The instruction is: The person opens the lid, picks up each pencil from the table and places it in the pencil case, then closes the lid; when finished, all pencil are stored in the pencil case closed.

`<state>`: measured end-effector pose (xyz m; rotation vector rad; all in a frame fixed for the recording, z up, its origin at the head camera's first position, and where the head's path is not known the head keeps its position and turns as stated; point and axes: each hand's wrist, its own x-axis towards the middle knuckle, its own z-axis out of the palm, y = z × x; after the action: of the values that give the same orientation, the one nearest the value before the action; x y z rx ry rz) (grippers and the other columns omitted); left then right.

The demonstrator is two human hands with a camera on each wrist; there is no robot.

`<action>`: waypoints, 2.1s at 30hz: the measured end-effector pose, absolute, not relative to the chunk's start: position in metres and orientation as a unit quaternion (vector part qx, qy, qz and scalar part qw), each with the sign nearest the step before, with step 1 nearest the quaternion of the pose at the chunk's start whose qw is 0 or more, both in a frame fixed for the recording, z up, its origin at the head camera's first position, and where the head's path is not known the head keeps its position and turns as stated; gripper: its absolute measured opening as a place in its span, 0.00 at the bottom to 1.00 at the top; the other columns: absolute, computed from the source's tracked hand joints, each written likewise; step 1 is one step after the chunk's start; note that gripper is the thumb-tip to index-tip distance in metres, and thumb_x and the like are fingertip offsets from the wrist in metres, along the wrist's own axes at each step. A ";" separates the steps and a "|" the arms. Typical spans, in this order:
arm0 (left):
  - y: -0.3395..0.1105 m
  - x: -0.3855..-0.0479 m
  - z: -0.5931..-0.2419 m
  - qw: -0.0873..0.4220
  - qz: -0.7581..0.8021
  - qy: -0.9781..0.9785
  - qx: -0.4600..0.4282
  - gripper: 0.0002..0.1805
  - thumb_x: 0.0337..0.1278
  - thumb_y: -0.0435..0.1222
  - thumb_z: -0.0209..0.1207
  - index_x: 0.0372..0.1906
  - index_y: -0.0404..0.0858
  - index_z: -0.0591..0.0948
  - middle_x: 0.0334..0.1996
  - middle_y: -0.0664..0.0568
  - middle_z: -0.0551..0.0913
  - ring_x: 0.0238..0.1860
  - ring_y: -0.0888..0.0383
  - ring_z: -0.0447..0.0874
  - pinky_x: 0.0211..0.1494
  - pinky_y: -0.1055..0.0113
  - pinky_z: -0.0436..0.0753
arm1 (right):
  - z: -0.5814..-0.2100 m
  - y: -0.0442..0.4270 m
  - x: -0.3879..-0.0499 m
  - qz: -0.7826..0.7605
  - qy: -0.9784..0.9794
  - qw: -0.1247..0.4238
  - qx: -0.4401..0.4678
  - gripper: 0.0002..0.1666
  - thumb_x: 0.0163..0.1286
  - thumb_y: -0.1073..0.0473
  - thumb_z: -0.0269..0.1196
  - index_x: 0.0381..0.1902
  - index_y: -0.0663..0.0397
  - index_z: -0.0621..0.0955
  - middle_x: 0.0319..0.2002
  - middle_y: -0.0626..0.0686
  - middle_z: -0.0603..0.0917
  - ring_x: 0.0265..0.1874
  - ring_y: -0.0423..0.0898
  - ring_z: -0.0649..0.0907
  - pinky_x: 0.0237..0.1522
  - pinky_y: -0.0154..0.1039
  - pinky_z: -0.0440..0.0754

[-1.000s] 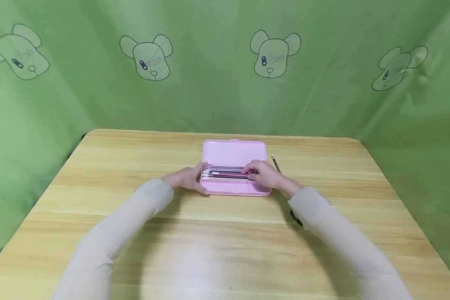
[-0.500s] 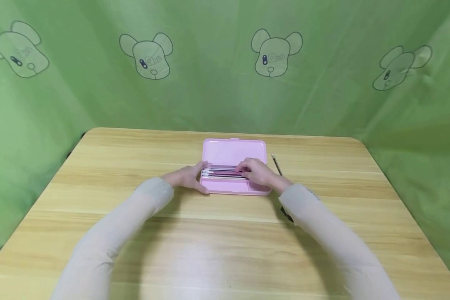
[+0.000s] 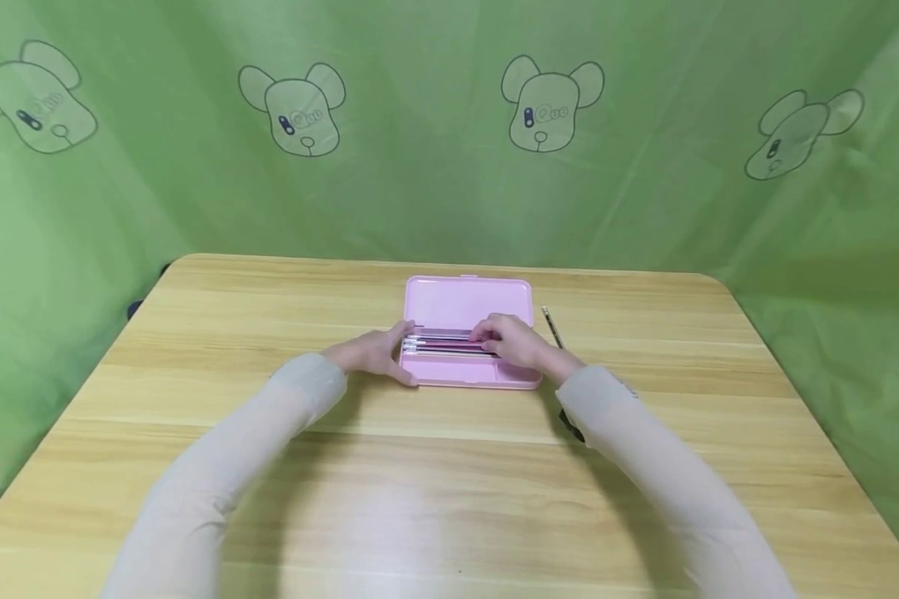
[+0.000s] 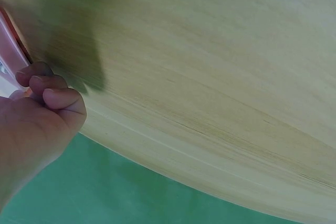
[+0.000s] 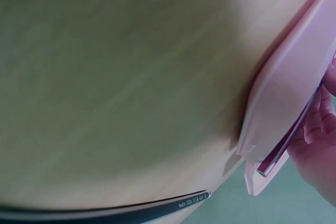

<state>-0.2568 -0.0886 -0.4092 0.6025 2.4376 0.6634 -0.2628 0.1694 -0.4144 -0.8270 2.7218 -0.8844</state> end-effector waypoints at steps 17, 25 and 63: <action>-0.089 -0.256 -0.409 0.255 0.243 0.906 0.233 0.58 0.42 0.48 0.68 0.71 0.36 0.43 0.64 0.30 0.59 0.65 0.40 0.57 0.69 0.54 0.54 | -0.414 0.159 -0.263 -0.269 0.920 0.068 -0.278 0.12 0.60 0.72 0.57 0.42 0.63 0.81 0.34 0.55 0.80 0.37 0.49 0.78 0.46 0.43 0.77; -0.090 -0.256 -0.408 0.260 0.240 0.905 0.234 0.58 0.42 0.49 0.67 0.71 0.35 0.41 0.67 0.32 0.54 0.67 0.40 0.54 0.70 0.54 0.52 | -0.412 0.153 -0.262 -0.235 0.930 0.070 -0.275 0.13 0.61 0.70 0.58 0.44 0.59 0.82 0.35 0.53 0.79 0.37 0.48 0.78 0.47 0.45 0.76; -0.087 -0.257 -0.407 0.271 0.234 0.907 0.222 0.58 0.42 0.50 0.67 0.71 0.39 0.42 0.66 0.32 0.55 0.67 0.40 0.54 0.70 0.53 0.52 | -0.415 0.168 -0.254 -0.156 0.929 0.009 -0.335 0.16 0.60 0.69 0.59 0.46 0.54 0.82 0.34 0.51 0.78 0.34 0.46 0.77 0.39 0.39 0.78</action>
<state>-0.2565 -0.0865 -0.4066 0.5986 2.4436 0.6293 -0.2539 0.1676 -0.4150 -1.0475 2.9018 -0.4882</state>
